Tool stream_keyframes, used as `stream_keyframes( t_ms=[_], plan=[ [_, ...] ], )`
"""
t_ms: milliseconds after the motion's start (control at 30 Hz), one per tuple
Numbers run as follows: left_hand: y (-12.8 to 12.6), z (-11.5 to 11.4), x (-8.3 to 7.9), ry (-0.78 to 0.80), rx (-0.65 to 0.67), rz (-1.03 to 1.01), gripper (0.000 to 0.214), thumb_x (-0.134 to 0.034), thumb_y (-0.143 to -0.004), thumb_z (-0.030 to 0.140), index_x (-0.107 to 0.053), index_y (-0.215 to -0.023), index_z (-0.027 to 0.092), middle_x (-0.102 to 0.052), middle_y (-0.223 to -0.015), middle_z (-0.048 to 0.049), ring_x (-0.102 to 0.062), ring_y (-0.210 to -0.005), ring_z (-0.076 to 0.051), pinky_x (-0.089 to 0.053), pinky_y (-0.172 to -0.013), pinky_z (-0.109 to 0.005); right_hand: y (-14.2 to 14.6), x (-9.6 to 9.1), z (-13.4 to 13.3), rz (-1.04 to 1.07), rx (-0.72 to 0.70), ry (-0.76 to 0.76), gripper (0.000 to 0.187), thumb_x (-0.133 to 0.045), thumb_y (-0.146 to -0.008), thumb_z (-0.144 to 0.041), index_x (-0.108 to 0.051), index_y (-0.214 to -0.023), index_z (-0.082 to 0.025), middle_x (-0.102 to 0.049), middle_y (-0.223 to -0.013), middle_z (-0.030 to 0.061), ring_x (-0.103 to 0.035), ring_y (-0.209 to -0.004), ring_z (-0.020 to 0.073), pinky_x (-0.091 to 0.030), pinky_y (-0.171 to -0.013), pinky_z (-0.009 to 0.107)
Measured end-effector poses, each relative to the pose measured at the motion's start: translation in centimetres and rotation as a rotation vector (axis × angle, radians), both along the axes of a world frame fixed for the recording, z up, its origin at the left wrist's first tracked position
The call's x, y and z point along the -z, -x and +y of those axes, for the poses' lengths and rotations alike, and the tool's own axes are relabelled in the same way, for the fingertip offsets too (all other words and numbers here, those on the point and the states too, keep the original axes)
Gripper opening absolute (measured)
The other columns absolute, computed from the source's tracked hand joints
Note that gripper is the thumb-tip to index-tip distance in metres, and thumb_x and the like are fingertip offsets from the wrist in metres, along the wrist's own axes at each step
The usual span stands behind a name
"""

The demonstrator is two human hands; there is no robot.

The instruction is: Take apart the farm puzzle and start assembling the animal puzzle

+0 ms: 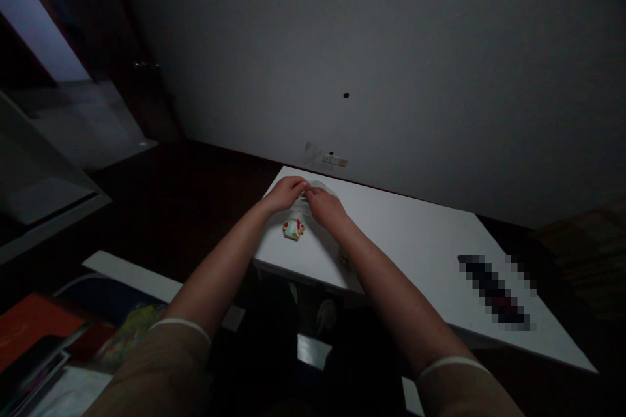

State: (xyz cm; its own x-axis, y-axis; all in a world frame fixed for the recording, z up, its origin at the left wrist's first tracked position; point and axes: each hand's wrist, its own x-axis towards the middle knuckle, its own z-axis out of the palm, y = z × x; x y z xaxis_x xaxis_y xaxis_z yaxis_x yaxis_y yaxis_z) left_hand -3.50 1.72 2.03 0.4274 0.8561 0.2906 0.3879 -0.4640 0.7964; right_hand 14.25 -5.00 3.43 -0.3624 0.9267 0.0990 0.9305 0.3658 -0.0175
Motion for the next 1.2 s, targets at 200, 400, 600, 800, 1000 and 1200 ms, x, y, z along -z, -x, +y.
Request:
stream_keyframes(
  t_ms=[200, 400, 600, 800, 1000, 1200],
  plan=[
    [-0.5, -0.4, 1.6, 0.014, -0.087, -0.063, 0.028, -0.058, -0.105, 0.032, -0.082, -0.097, 0.02, -0.086, -0.106, -0.0113, -0.077, -0.103, -0.026, -0.06, -0.102, -0.041, -4.1, 0.8, -4.4, 0.178, -0.079, -0.049, 0.051, -0.054, -0.108, -0.01, -0.074, -0.153, -0.02, -0.079, -0.152, 0.0167, -0.077, -0.132, 0.0307, -0.058, -0.11, 0.04],
    [-1.2, -0.3, 2.1, 0.024, -0.142, -0.101, 0.025, -0.06, -0.105, 0.033, -0.081, -0.099, 0.021, -0.086, -0.11, -0.0105, -0.078, -0.108, -0.028, -0.059, -0.105, -0.042, -10.8, 7.8, -13.6, 0.274, 0.021, -0.218, 0.055, -0.068, -0.107, -0.043, -0.074, -0.156, -0.018, -0.069, -0.163, 0.0257, -0.065, -0.15, 0.0467, -0.055, -0.122, 0.067],
    [-1.6, -1.5, 2.3, -0.071, -0.151, -0.013, 0.024, -0.063, -0.108, 0.036, -0.08, -0.101, 0.021, -0.083, -0.104, -0.0099, -0.076, -0.101, -0.028, -0.059, -0.097, -0.04, -11.3, 12.1, -17.5, 0.36, -0.108, -0.135, 0.063, -0.077, -0.103, -0.04, -0.068, -0.163, -0.025, -0.062, -0.172, 0.0231, -0.059, -0.159, 0.0463, -0.056, -0.125, 0.07],
    [0.0, -5.4, 3.5, -0.292, -0.154, 0.189, 0.029, -0.069, -0.106, 0.03, -0.079, -0.132, 0.023, -0.08, -0.122, -0.0115, -0.076, -0.108, -0.029, -0.06, -0.099, -0.044, -11.9, 14.1, -19.0, 0.281, -0.305, -0.251, 0.062, -0.068, -0.102, -0.007, -0.073, -0.157, -0.034, -0.071, -0.165, 0.0132, -0.069, -0.152, 0.0403, -0.069, -0.113, 0.057],
    [1.0, -6.8, 4.0, -0.285, -0.2, 0.179, 0.024, -0.066, -0.106, 0.021, -0.083, -0.123, 0.023, -0.081, -0.121, -0.0097, -0.077, -0.111, -0.027, -0.061, -0.106, -0.043, -12.3, 15.7, -19.3, 0.467, -0.397, -0.359, 0.071, -0.06, -0.106, -0.009, -0.056, -0.171, -0.035, -0.072, -0.164, 0.0144, -0.074, -0.147, 0.0321, -0.072, -0.11, 0.052],
    [0.5, -6.2, 2.6, -0.236, -0.234, 0.074, 0.018, -0.069, -0.106, 0.017, -0.084, -0.116, 0.021, -0.081, -0.116, -0.0088, -0.076, -0.102, -0.023, -0.062, -0.101, -0.039, -7.7, 10.9, -11.8, 0.373, -0.135, -0.297, 0.053, -0.062, -0.101, -0.014, -0.07, -0.152, -0.023, -0.073, -0.156, 0.0211, -0.081, -0.126, 0.0356, -0.074, -0.09, 0.049]
  ],
)
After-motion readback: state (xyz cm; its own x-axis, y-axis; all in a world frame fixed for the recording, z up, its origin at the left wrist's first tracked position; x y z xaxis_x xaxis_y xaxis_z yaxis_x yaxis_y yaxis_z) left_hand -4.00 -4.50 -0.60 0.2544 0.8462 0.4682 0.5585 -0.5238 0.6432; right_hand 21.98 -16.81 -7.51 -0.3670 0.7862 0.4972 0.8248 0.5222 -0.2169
